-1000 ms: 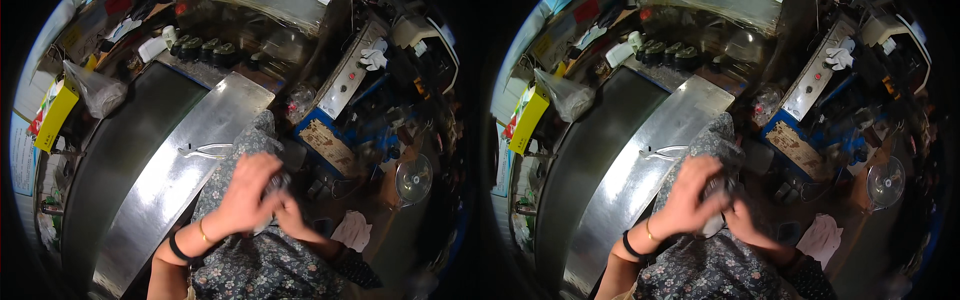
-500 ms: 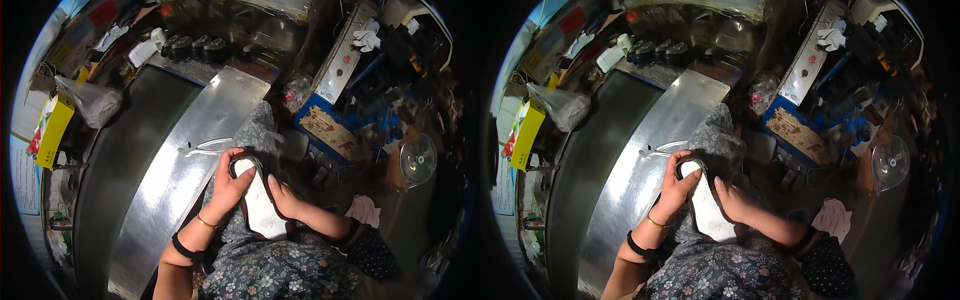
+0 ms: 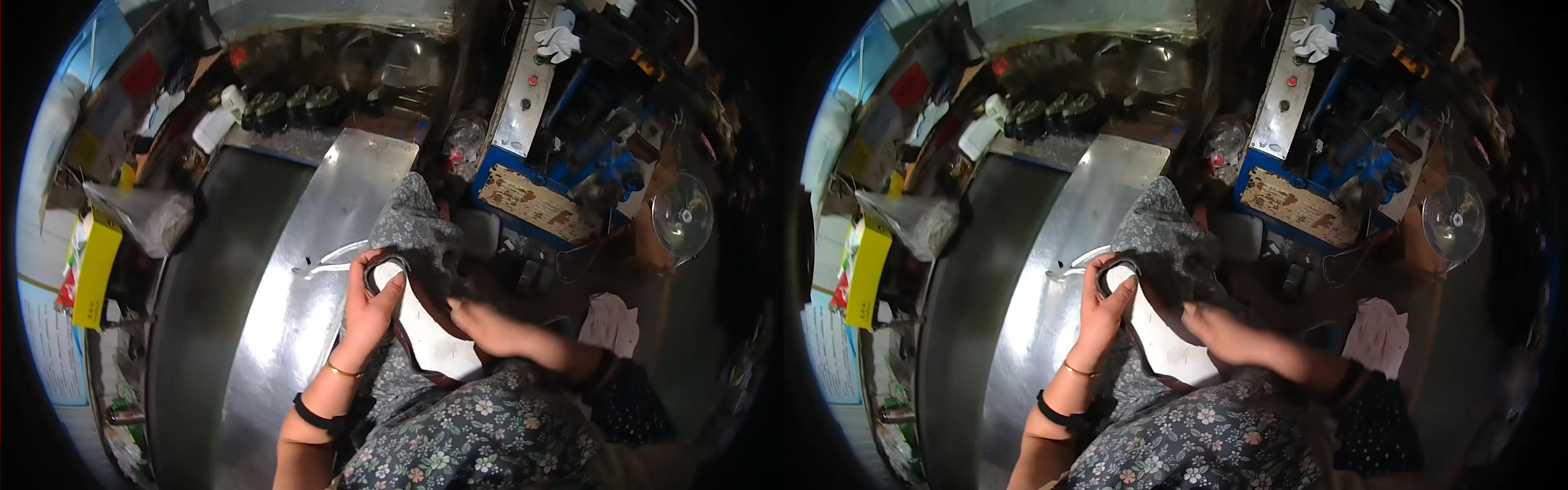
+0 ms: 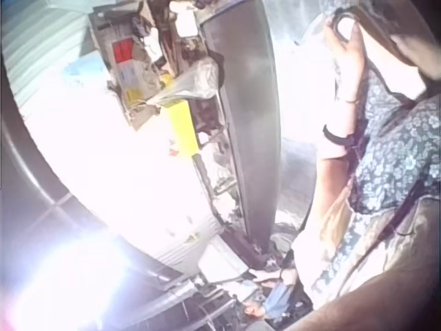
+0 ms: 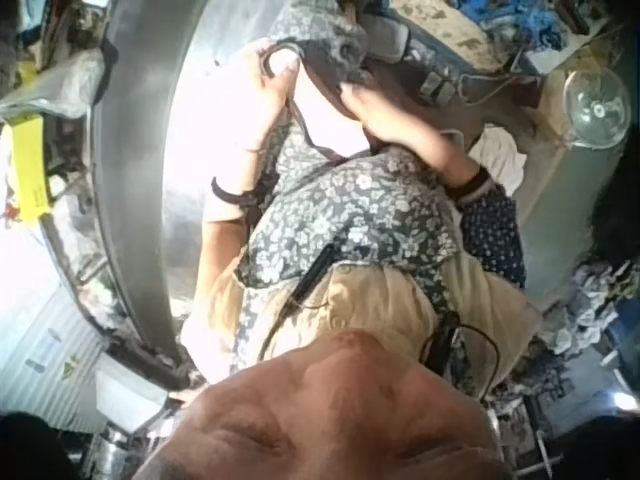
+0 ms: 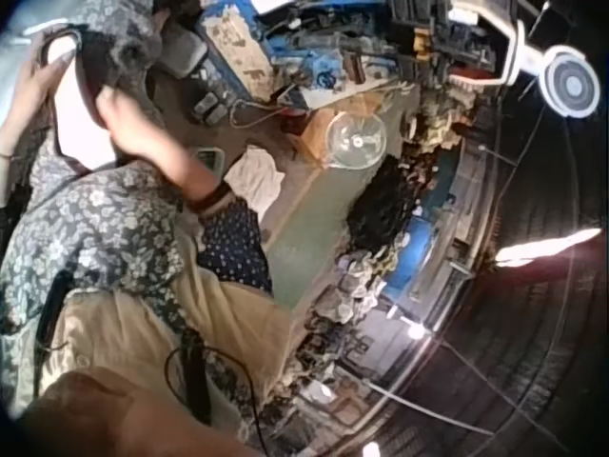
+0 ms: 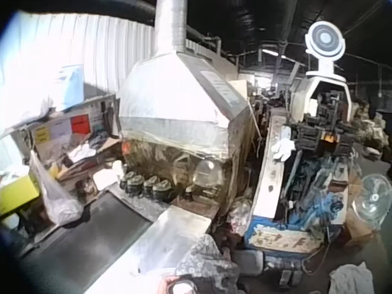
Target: Assembling shoe soles and uppers on a conveyor belt in a factory setting.
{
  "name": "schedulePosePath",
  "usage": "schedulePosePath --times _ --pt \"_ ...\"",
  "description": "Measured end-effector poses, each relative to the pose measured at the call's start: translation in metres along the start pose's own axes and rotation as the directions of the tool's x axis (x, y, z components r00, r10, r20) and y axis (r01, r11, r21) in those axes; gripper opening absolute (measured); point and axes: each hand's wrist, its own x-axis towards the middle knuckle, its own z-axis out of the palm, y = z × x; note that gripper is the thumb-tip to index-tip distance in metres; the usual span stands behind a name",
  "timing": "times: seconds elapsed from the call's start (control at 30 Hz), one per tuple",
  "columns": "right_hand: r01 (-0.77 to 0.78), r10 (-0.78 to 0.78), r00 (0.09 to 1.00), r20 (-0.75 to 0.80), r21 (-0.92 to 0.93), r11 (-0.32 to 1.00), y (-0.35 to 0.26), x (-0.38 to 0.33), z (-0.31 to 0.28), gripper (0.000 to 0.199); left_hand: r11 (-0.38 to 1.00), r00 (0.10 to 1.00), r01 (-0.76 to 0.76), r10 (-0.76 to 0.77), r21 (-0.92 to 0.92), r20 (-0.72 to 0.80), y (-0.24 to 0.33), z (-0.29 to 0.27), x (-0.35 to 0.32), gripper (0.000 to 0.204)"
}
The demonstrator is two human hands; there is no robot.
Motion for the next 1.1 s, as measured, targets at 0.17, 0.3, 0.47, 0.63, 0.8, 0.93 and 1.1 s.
schedulePosePath --times 0.17,0.3,0.47,0.63,0.8,0.93,1.1 --pt "-0.123 0.15 0.988 0.042 -0.384 0.915 -0.084 -0.01 0.009 0.068 0.998 1.0 -0.008 0.009 0.062 -0.006 0.014 -0.004 -0.001 0.044" --pt "-0.048 0.014 0.997 0.076 0.475 0.879 -0.021 0.013 0.012 0.077 0.766 0.965 0.19 -0.031 -0.615 0.259 0.02 -0.021 -0.002 0.056" --pt "0.041 -0.037 0.998 -0.048 0.097 0.994 -0.053 0.019 0.042 0.086 0.733 0.949 0.162 0.068 0.66 -0.308 -0.005 -0.006 -0.034 0.044" --pt "0.068 -0.051 0.982 -0.184 0.085 0.994 -0.067 0.016 0.049 0.089 0.229 0.977 0.028 0.202 0.973 -0.076 0.033 -0.007 -0.012 0.047" --pt "0.204 -0.13 0.966 -0.222 0.357 0.911 -0.016 0.025 0.053 0.077 0.721 0.972 0.119 -0.223 0.683 0.066 0.009 -0.03 -0.076 0.065" --pt "0.133 -0.065 0.962 -0.267 0.246 0.96 -0.044 0.007 0.062 0.077 0.004 0.967 -0.009 0.255 1.0 0.007 0.022 0.007 -0.088 0.035" --pt "0.312 -0.25 0.918 -0.309 0.172 0.934 -0.037 0.008 0.055 0.08 0.789 0.933 -0.108 0.29 0.605 -0.211 -0.017 -0.008 -0.079 0.022"
